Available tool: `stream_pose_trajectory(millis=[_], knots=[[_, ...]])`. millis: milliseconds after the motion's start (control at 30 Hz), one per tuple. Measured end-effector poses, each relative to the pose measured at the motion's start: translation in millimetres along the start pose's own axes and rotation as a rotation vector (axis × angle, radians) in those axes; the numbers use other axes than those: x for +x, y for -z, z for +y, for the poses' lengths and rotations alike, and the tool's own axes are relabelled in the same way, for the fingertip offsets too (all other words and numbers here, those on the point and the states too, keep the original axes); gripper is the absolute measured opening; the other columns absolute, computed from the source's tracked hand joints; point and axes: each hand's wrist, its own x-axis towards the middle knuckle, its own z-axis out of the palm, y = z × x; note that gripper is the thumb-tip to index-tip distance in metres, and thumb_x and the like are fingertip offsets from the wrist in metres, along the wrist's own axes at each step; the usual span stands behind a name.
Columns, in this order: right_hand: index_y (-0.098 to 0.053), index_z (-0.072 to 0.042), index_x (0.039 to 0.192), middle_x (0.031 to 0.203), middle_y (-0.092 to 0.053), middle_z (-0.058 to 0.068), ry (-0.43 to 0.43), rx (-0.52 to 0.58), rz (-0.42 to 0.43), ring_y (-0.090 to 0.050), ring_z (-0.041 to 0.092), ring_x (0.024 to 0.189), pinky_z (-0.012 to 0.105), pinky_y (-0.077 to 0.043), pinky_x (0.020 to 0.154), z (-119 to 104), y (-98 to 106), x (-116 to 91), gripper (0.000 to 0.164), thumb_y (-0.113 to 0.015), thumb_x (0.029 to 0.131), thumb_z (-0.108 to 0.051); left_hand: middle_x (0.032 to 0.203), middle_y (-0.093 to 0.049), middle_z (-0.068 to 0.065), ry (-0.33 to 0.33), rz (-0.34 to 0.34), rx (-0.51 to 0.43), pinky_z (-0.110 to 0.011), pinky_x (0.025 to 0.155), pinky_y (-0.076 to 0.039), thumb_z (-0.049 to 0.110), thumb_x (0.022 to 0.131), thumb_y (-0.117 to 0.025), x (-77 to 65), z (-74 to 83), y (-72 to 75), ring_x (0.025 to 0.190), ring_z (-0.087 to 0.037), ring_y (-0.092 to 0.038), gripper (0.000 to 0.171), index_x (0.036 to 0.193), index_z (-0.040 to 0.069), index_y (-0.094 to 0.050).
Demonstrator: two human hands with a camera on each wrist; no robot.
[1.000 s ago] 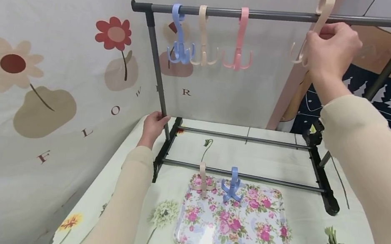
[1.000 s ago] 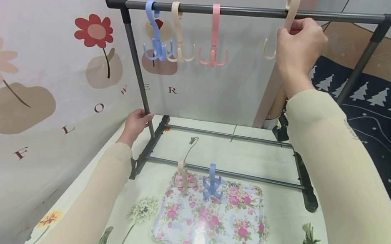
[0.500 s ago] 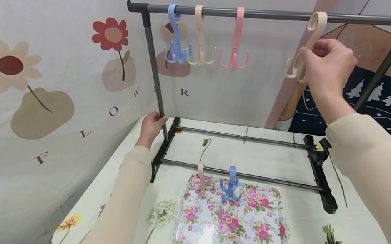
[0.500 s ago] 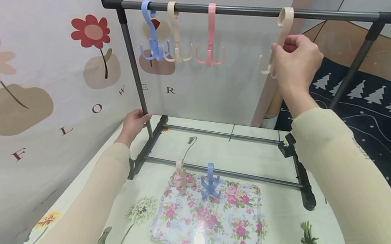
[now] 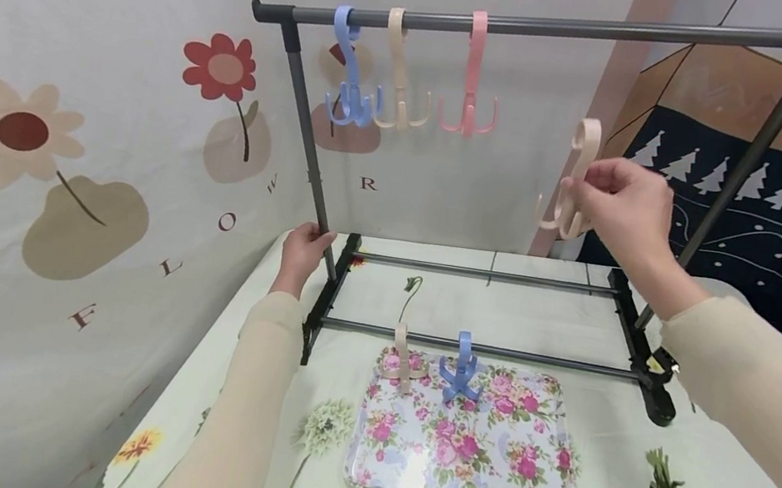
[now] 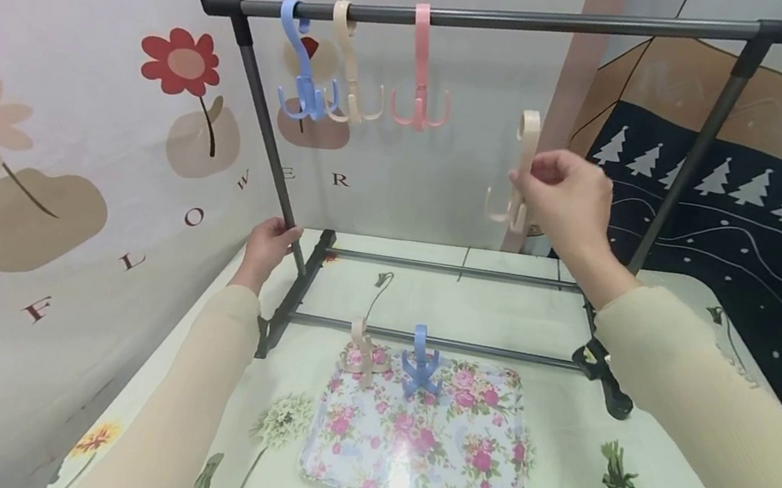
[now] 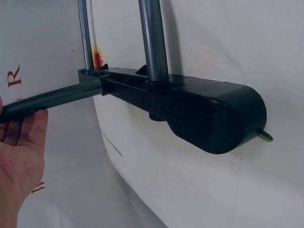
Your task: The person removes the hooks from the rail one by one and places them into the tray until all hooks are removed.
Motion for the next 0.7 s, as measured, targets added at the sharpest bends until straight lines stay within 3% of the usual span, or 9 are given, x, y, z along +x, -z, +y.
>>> stream_pose_trajectory(millis=[67, 300, 533, 700], knots=[[-0.070, -0.007, 0.109, 0.095, -0.071, 0.000, 0.010, 0.028, -0.048, -0.062, 0.010, 0.085, 0.015, -0.050, 0.069, 10, -3, -8, 0.038, -0.071, 0.091, -0.040, 0.115, -0.064, -0.018, -0.002, 0.003, 0.003, -0.046, 0.098, -0.048, 0.028, 0.100, -0.062, 0.6, -0.3, -0.1, 0.110, -0.033, -0.060, 0.032, 0.114, 0.000, -0.060], [-0.070, -0.005, 0.106, 0.097, -0.072, 0.005, -0.033, 0.091, -0.234, -0.061, 0.018, 0.088, 0.031, -0.048, 0.079, 42, -19, -42, 0.033, -0.071, 0.093, -0.035, 0.115, -0.064, -0.017, 0.005, 0.003, 0.006, -0.047, 0.100, -0.047, 0.028, 0.099, -0.061, 2.6, -1.5, -0.1, 0.112, -0.033, -0.059, 0.029, 0.113, 0.001, -0.061], [-0.073, -0.004, 0.097, 0.092, -0.072, 0.008, 0.019, 0.102, -0.363, -0.060, 0.019, 0.078, 0.027, -0.049, 0.064, 68, -40, -74, 0.017, -0.071, 0.094, -0.021, 0.117, -0.064, -0.018, 0.008, -0.005, 0.002, -0.048, 0.100, -0.046, 0.029, 0.100, -0.061, 2.1, -0.8, 0.2, 0.113, -0.034, -0.059, 0.032, 0.114, 0.001, -0.060], [-0.073, -0.004, 0.097, 0.091, -0.072, 0.009, 0.020, 0.131, -0.438, -0.061, 0.023, 0.078, 0.027, -0.051, 0.062, 85, -51, -91, 0.015, -0.072, 0.093, -0.018, 0.116, -0.065, -0.017, 0.014, -0.001, 0.004, -0.048, 0.099, -0.047, 0.028, 0.099, -0.062, 2.8, -1.7, -0.8, 0.112, -0.034, -0.059, 0.029, 0.113, 0.002, -0.061]])
